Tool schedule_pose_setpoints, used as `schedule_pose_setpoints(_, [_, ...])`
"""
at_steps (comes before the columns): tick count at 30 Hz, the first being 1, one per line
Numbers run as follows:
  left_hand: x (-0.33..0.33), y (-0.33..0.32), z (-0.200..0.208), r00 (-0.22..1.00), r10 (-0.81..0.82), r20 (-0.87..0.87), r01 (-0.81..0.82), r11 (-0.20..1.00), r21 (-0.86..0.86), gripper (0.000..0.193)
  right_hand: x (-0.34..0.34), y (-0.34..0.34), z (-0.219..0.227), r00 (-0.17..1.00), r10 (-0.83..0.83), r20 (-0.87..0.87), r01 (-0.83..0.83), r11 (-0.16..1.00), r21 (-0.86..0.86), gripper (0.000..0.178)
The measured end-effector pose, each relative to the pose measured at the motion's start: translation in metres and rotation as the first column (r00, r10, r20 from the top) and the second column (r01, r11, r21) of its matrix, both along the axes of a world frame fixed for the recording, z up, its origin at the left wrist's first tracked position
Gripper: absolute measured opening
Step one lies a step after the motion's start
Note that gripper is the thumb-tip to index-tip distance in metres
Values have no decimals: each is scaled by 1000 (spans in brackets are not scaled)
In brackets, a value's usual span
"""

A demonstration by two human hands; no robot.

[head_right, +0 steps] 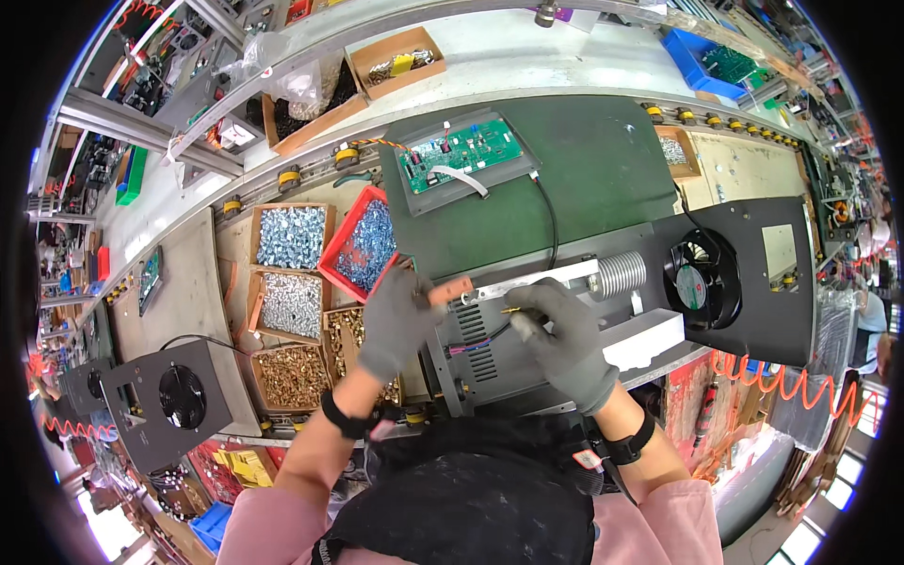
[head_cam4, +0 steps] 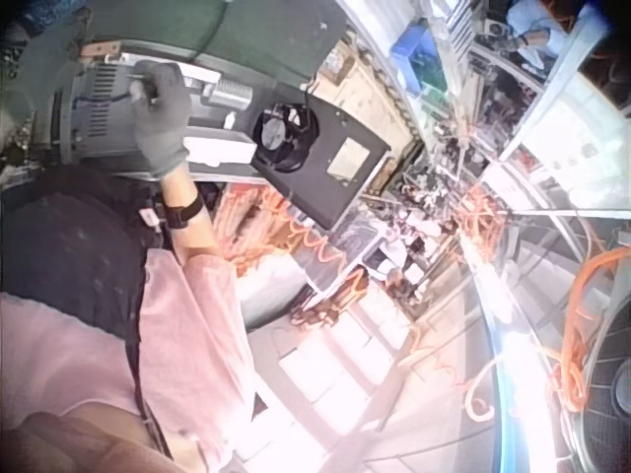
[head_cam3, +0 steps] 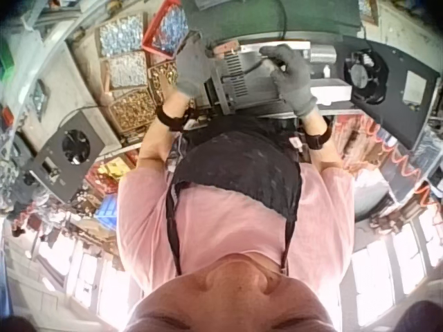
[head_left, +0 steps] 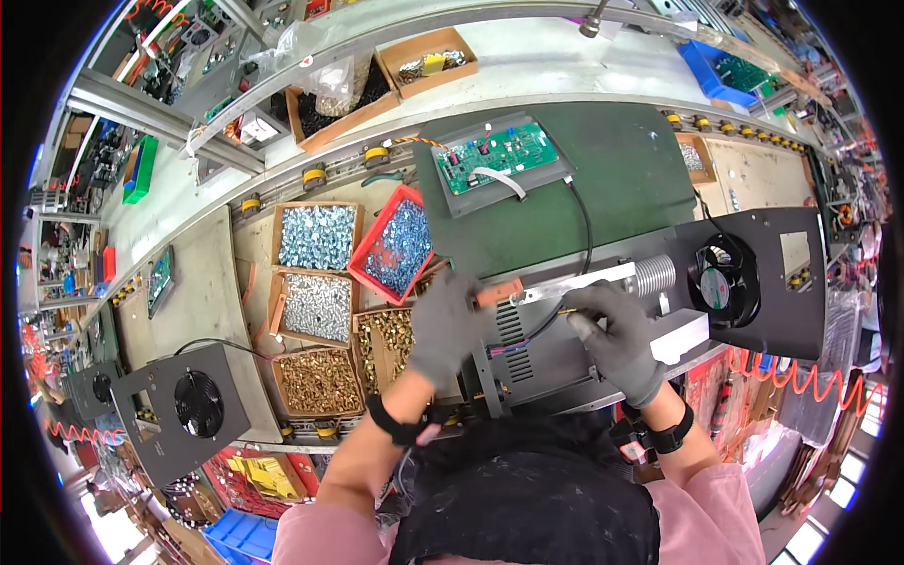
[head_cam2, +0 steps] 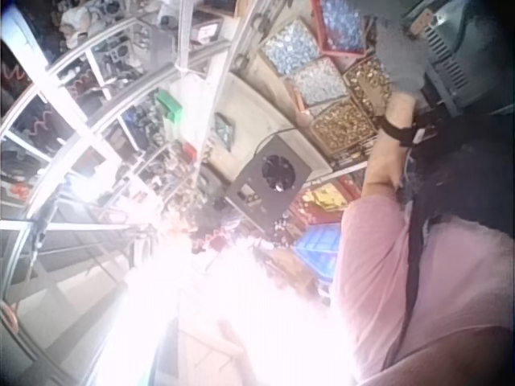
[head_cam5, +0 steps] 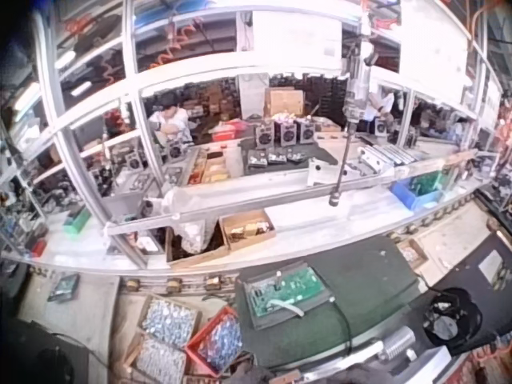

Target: The worker is assembling internal components of a large electronic device, likely an inverter or power supply unit, on a factory production line.

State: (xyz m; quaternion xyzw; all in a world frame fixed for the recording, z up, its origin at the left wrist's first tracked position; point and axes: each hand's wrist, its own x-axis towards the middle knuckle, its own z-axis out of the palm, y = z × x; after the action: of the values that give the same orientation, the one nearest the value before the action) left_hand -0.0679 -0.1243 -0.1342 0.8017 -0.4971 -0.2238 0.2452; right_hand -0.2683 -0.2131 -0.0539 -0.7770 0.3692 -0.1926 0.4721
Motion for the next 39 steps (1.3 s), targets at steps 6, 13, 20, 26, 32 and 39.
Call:
schedule_pose_setpoints(6, [-24,33,-3,998,-22,61,32,984,-173,17,17,20,-29,987,58,-148,-66,996,-54,25])
schedule_pose_setpoints(13, [-22,31,-4,988,-124,95,144,961,-235,20,27,34,-42,929,3,-370,-165,898,-408,17])
schedule_pose_setpoints(20, [-20,33,-7,981,-167,104,188,950,-250,22,21,33,-43,953,-44,-300,7,992,-123,23])
schedule_pose_setpoints(26, [-14,41,-3,970,-168,-176,162,986,-49,28,14,31,-63,978,-17,-210,84,945,316,20])
schedule_pose_setpoints(32, [12,63,7,331,231,-915,-139,971,195,36,12,34,-67,991,-12,-136,53,951,306,19])
schedule_pose_setpoints(39, [-17,59,20,565,162,-809,-128,986,108,21,12,33,-64,999,-44,-12,45,893,448,16])
